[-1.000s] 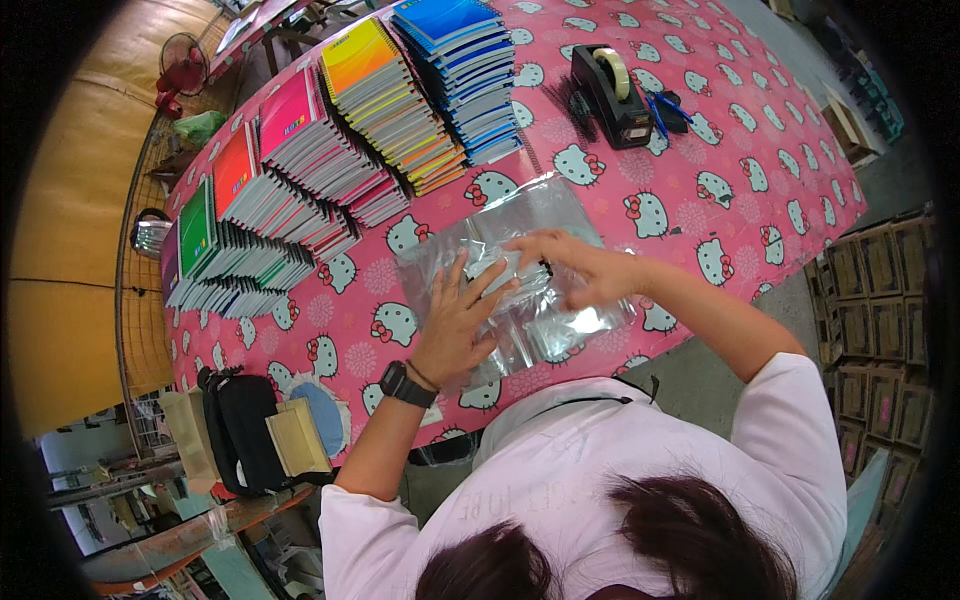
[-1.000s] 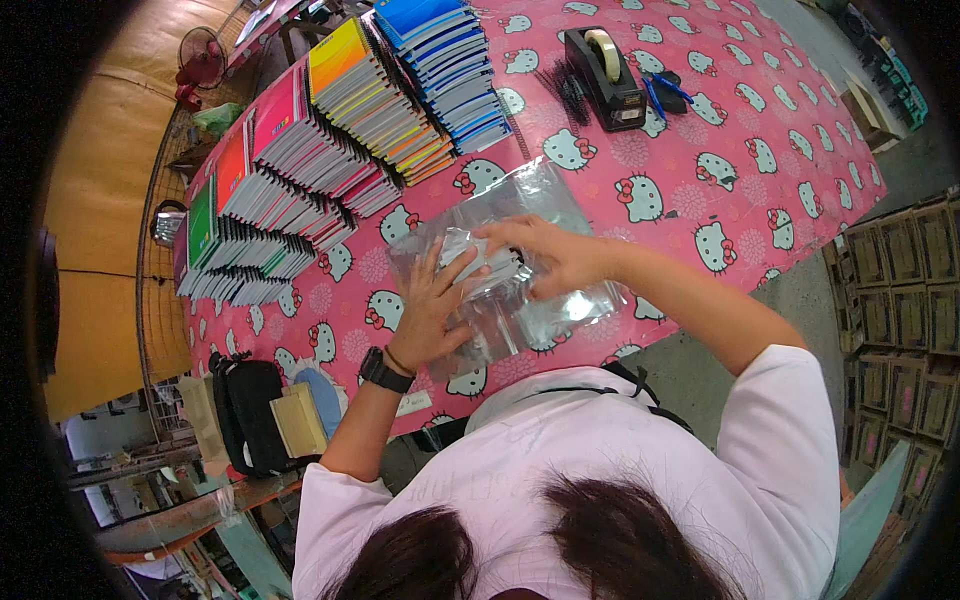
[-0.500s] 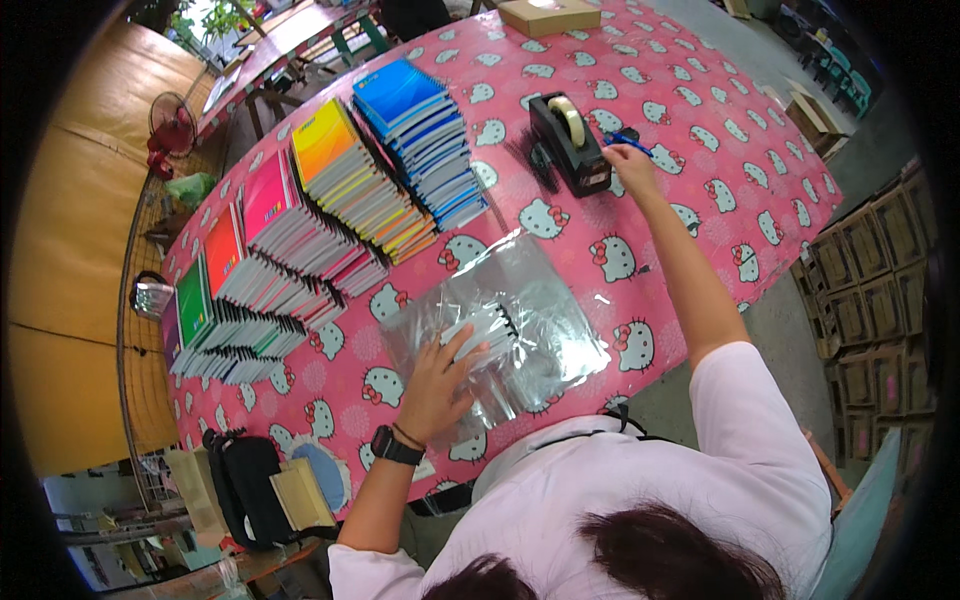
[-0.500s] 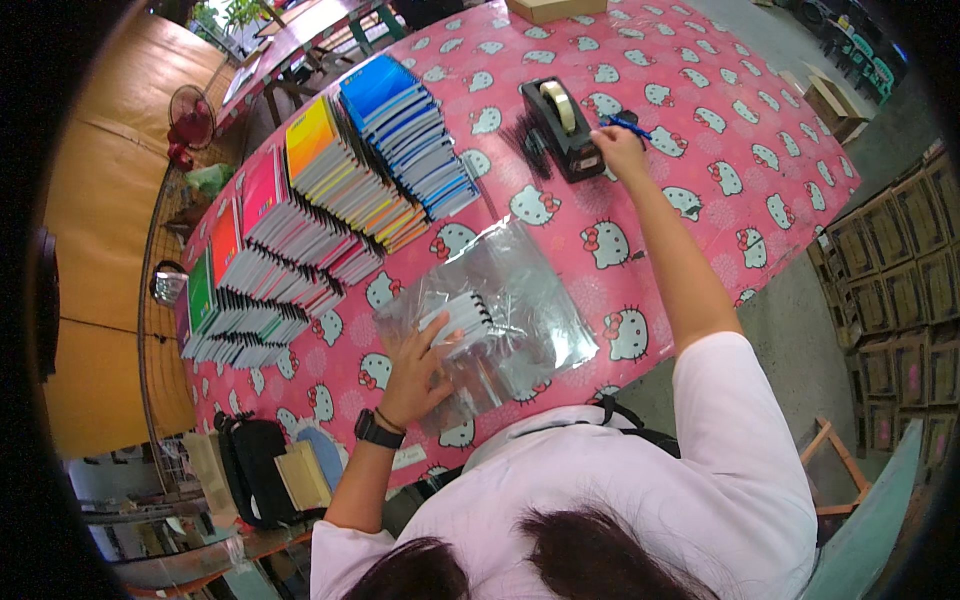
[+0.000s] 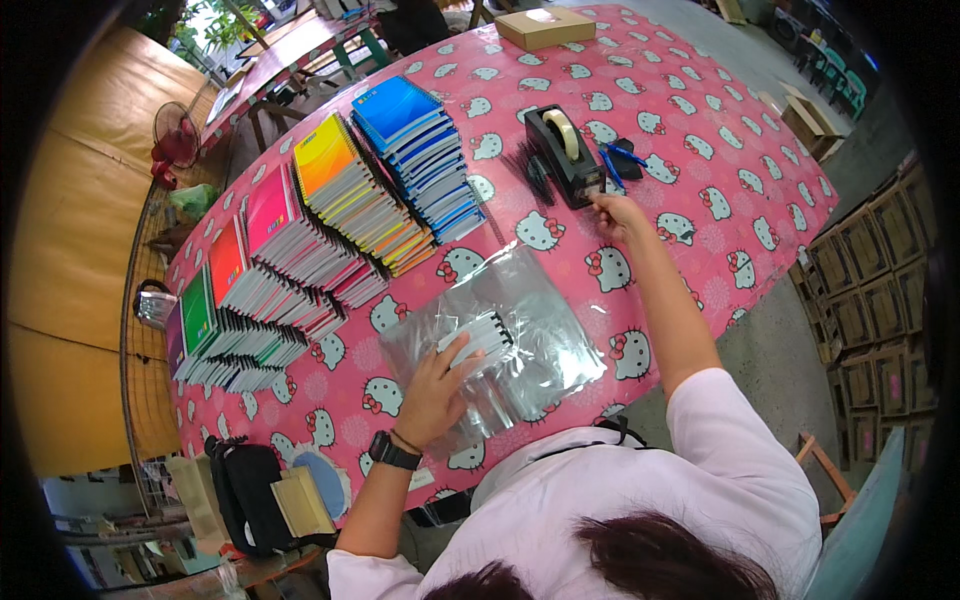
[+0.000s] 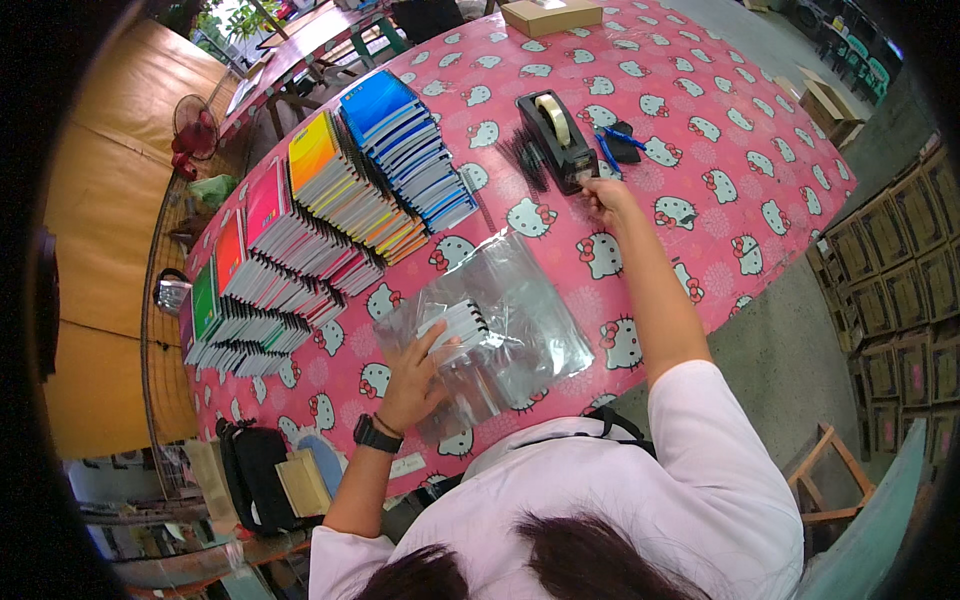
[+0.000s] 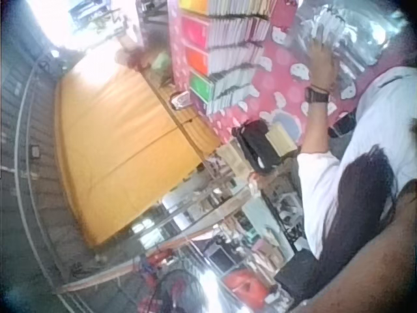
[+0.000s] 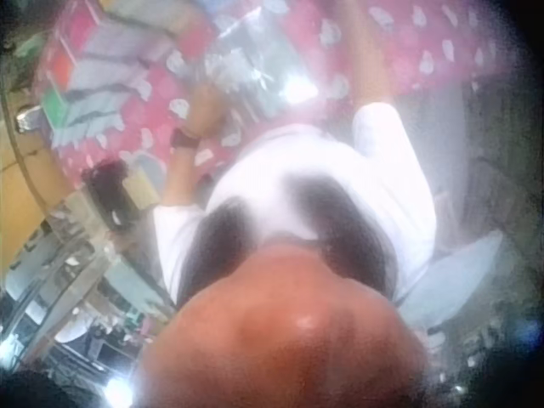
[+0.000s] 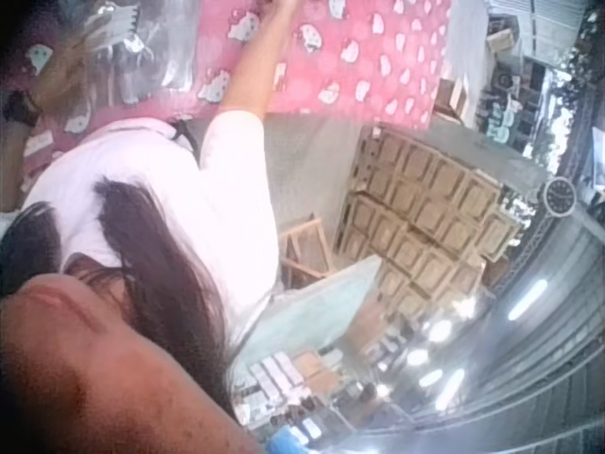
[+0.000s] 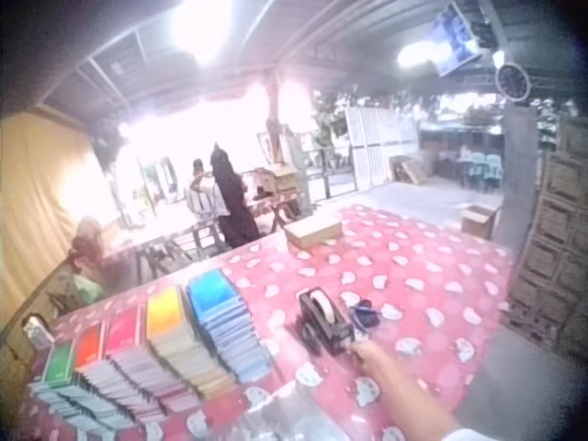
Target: The person organizes a set of notebooks by color, places them into a clear plastic bag, and then seals the bag using adhesive tape.
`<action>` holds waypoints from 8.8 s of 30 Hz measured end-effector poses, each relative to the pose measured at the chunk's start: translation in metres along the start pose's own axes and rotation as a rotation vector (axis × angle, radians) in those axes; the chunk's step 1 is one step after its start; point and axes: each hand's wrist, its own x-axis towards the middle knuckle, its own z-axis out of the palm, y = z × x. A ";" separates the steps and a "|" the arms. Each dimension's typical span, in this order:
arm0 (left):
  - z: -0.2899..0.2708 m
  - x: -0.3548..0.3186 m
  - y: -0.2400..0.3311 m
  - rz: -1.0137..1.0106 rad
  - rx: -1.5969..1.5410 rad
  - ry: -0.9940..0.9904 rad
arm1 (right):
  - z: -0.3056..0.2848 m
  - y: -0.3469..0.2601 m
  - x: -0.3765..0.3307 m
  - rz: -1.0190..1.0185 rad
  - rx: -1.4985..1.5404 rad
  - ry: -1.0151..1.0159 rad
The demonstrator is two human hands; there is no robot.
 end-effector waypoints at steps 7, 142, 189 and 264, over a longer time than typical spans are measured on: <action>0.001 -0.004 -0.001 -0.001 -0.010 0.000 | 0.135 -0.063 -0.141 -0.004 -0.369 -0.682; 0.071 -0.004 0.015 -0.372 -0.827 0.429 | 0.136 0.004 -0.211 -0.483 -0.293 -0.873; -0.038 0.018 0.064 0.006 0.151 0.519 | 0.109 -0.006 -0.213 -0.735 -0.711 -0.766; 0.001 0.007 0.005 -0.135 0.126 -0.101 | 0.157 -0.077 -0.174 -0.522 -1.769 -0.396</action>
